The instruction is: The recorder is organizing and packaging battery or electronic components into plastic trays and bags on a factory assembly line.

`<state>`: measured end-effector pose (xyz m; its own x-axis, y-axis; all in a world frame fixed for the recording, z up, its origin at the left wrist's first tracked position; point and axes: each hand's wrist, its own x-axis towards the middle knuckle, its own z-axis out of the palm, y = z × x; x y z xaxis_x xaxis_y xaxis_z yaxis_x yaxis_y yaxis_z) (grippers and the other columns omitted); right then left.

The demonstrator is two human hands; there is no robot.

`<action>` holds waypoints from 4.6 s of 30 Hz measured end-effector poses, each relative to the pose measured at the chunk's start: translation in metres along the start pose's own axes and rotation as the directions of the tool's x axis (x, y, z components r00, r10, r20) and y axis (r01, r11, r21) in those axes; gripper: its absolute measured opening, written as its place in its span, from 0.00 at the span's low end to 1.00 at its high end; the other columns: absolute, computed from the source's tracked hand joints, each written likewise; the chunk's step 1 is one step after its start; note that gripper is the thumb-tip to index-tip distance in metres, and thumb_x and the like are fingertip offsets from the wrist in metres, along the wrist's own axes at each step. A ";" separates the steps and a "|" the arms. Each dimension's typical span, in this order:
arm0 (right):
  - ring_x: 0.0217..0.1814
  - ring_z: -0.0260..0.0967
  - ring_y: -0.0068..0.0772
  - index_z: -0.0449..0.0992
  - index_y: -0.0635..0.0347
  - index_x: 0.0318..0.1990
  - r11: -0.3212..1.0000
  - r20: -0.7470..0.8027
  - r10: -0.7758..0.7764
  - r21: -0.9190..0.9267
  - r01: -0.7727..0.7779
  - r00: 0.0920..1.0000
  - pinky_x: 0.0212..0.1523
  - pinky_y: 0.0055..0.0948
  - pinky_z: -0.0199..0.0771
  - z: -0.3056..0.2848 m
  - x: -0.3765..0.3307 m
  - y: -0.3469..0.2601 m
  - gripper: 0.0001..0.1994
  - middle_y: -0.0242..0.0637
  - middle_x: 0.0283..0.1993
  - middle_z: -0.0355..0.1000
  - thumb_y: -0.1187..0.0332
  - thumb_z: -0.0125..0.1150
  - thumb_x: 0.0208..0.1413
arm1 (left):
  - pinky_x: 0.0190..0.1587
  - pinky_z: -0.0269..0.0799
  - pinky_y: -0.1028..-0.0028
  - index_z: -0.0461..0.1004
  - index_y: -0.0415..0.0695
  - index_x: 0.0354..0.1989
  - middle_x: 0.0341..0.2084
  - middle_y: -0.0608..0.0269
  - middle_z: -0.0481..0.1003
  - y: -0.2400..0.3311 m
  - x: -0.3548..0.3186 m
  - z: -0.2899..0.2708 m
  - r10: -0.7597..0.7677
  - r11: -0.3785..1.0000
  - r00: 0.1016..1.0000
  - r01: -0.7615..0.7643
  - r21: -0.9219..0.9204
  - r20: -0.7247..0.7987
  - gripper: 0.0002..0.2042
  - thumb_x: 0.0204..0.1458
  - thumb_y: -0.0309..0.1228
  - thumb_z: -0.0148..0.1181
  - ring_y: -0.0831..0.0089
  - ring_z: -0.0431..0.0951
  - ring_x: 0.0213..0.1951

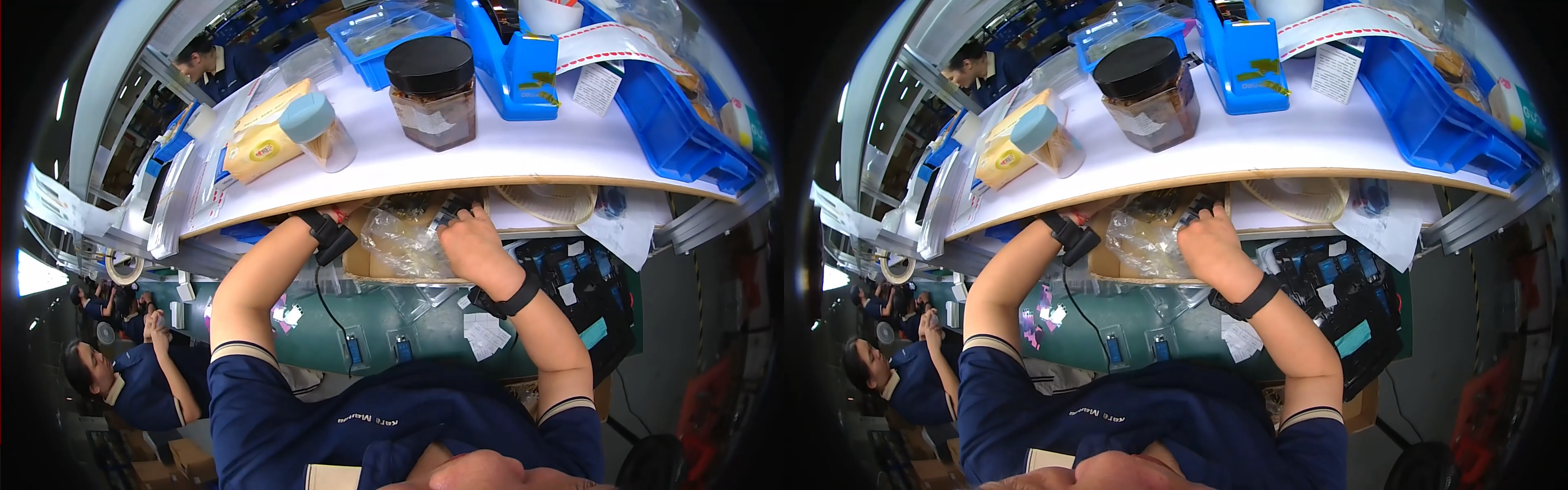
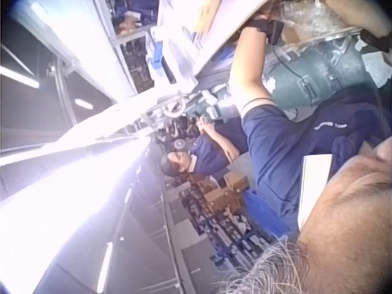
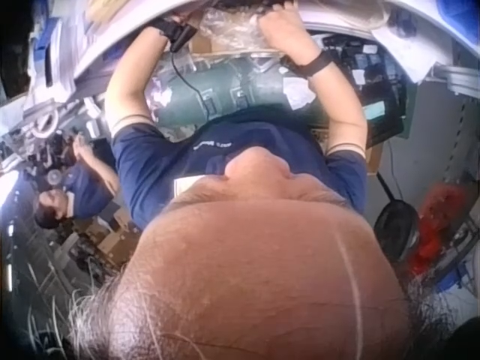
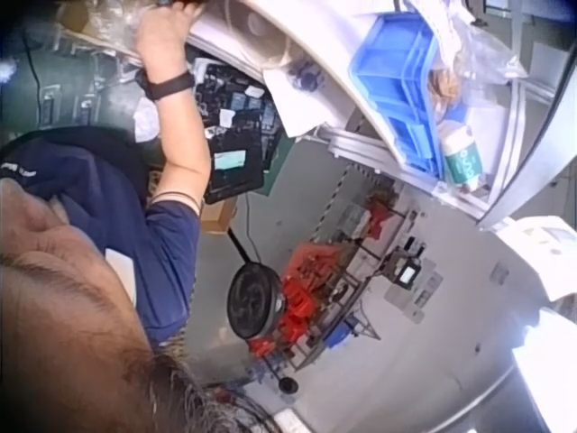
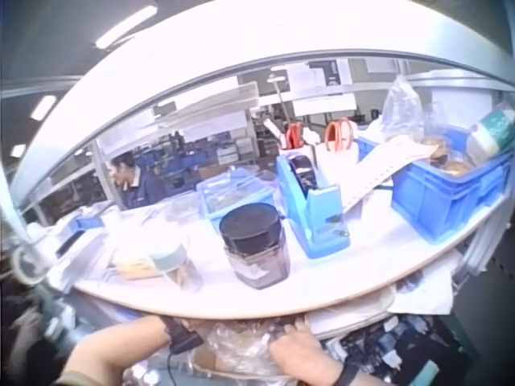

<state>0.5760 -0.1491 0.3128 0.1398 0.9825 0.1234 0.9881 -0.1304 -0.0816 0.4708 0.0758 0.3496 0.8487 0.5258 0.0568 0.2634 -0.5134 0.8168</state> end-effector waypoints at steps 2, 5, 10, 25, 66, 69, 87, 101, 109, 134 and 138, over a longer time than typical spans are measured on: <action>0.42 0.69 0.39 0.78 0.61 0.29 1.000 0.000 -0.003 0.001 0.003 1.000 0.57 0.43 0.60 0.001 0.000 0.000 0.07 0.40 0.30 0.76 0.74 0.56 0.40 | 0.19 0.60 0.76 0.73 0.39 0.31 0.18 0.64 0.71 -0.003 -0.007 -0.007 -0.030 0.999 1.000 0.030 -0.021 -0.007 0.05 0.54 0.28 0.56 0.76 0.66 0.17; 0.42 0.69 0.39 0.77 0.61 0.29 1.000 -0.005 -0.004 -0.002 0.004 1.000 0.57 0.43 0.61 0.001 0.001 0.000 0.07 0.40 0.30 0.76 0.75 0.56 0.40 | 0.18 0.60 0.76 0.73 0.39 0.31 0.18 0.64 0.71 -0.005 -0.005 -0.013 -0.077 0.996 0.997 0.076 -0.054 -0.014 0.05 0.54 0.28 0.56 0.76 0.66 0.16; 0.42 0.70 0.39 0.77 0.61 0.29 1.000 -0.025 0.000 -0.016 0.000 1.000 0.57 0.43 0.61 0.001 0.002 0.000 0.07 0.40 0.31 0.76 0.75 0.56 0.40 | 0.18 0.59 0.77 0.73 0.39 0.31 0.18 0.64 0.71 -0.007 -0.007 -0.016 -0.151 0.983 0.988 0.149 -0.110 -0.016 0.05 0.54 0.27 0.56 0.76 0.66 0.16; 0.45 0.71 0.45 0.72 0.67 0.45 0.756 -0.461 0.089 0.608 0.241 0.883 0.46 0.38 0.71 -0.047 -0.020 -0.024 0.16 0.49 0.43 0.73 0.78 0.58 0.45 | 0.13 0.50 0.82 0.72 0.35 0.32 0.15 0.68 0.69 0.031 -0.086 -0.004 -0.324 0.866 0.933 0.225 -0.447 -0.157 0.06 0.51 0.24 0.61 0.84 0.59 0.12; 0.28 0.74 0.40 0.74 0.64 0.36 0.628 0.295 -0.065 0.755 -0.191 0.953 0.30 0.33 0.72 0.126 -0.067 -0.137 0.12 0.42 0.24 0.74 0.69 0.67 0.45 | 0.35 0.73 0.69 0.77 0.40 0.32 0.25 0.56 0.77 -0.258 -0.343 0.076 -0.538 0.789 0.672 0.614 -0.023 -0.508 0.09 0.42 0.28 0.66 0.65 0.78 0.28; 0.29 0.74 0.35 0.75 0.64 0.36 0.618 0.124 -0.124 0.786 -0.021 0.985 0.29 0.29 0.73 0.001 -0.076 -0.101 0.08 0.41 0.29 0.74 0.72 0.64 0.49 | 0.21 0.64 0.76 0.77 0.40 0.34 0.25 0.61 0.75 -0.171 -0.288 0.031 -0.282 0.958 0.863 0.280 -0.068 -0.419 0.07 0.45 0.24 0.63 0.77 0.70 0.18; 0.43 0.71 0.46 0.74 0.61 0.27 0.994 0.036 0.021 0.103 -0.025 0.999 0.43 0.42 0.69 -0.050 -0.009 0.037 0.04 0.46 0.35 0.73 0.73 0.58 0.41 | 0.39 0.70 0.62 0.79 0.44 0.30 0.25 0.47 0.76 0.046 -0.064 0.039 -0.085 0.857 0.641 -0.344 0.384 0.763 0.22 0.59 0.48 0.46 0.53 0.76 0.31; 0.47 0.69 0.41 0.73 0.60 0.24 0.959 -0.033 -0.243 0.145 0.245 0.969 0.59 0.48 0.56 -0.027 -0.030 0.022 0.01 0.41 0.30 0.73 0.75 0.55 0.42 | 0.39 0.70 0.67 0.74 0.37 0.40 0.30 0.56 0.77 -0.002 0.033 0.109 0.167 0.877 0.920 -0.302 0.373 0.353 0.15 0.56 0.38 0.54 0.66 0.74 0.31; 0.46 0.69 0.41 0.74 0.62 0.27 0.957 0.018 -0.227 0.189 0.220 0.974 0.60 0.46 0.56 -0.027 -0.028 0.025 0.04 0.41 0.31 0.73 0.75 0.56 0.41 | 0.40 0.70 0.67 0.74 0.36 0.41 0.30 0.55 0.77 -0.022 0.032 0.110 0.042 0.979 0.919 -0.117 0.168 0.392 0.15 0.54 0.38 0.56 0.66 0.75 0.32; 0.39 0.73 0.53 0.76 0.69 0.39 0.994 0.598 -0.014 0.098 -0.056 0.802 0.44 0.43 0.72 -0.033 0.042 0.023 0.20 0.54 0.35 0.75 0.60 0.64 0.44 | 0.38 0.71 0.64 0.76 0.34 0.40 0.32 0.52 0.78 -0.032 0.010 0.101 -0.175 0.874 0.794 -0.147 0.463 0.582 0.25 0.32 0.37 0.70 0.62 0.76 0.34; 0.41 0.72 0.54 0.76 0.70 0.39 0.987 0.544 0.055 0.095 -0.127 0.837 0.44 0.43 0.72 -0.033 0.031 0.036 0.17 0.55 0.35 0.74 0.62 0.59 0.49 | 0.36 0.70 0.68 0.77 0.36 0.32 0.27 0.55 0.77 -0.027 0.016 0.094 -0.237 0.911 0.687 -0.089 0.403 0.687 0.22 0.31 0.40 0.69 0.65 0.75 0.33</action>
<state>0.6177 -0.1273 0.3466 0.1370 0.8880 -0.4389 0.9516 -0.2411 -0.1906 0.5202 0.0346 0.2744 0.8357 0.0171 -0.5489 0.3495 -0.7875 0.5076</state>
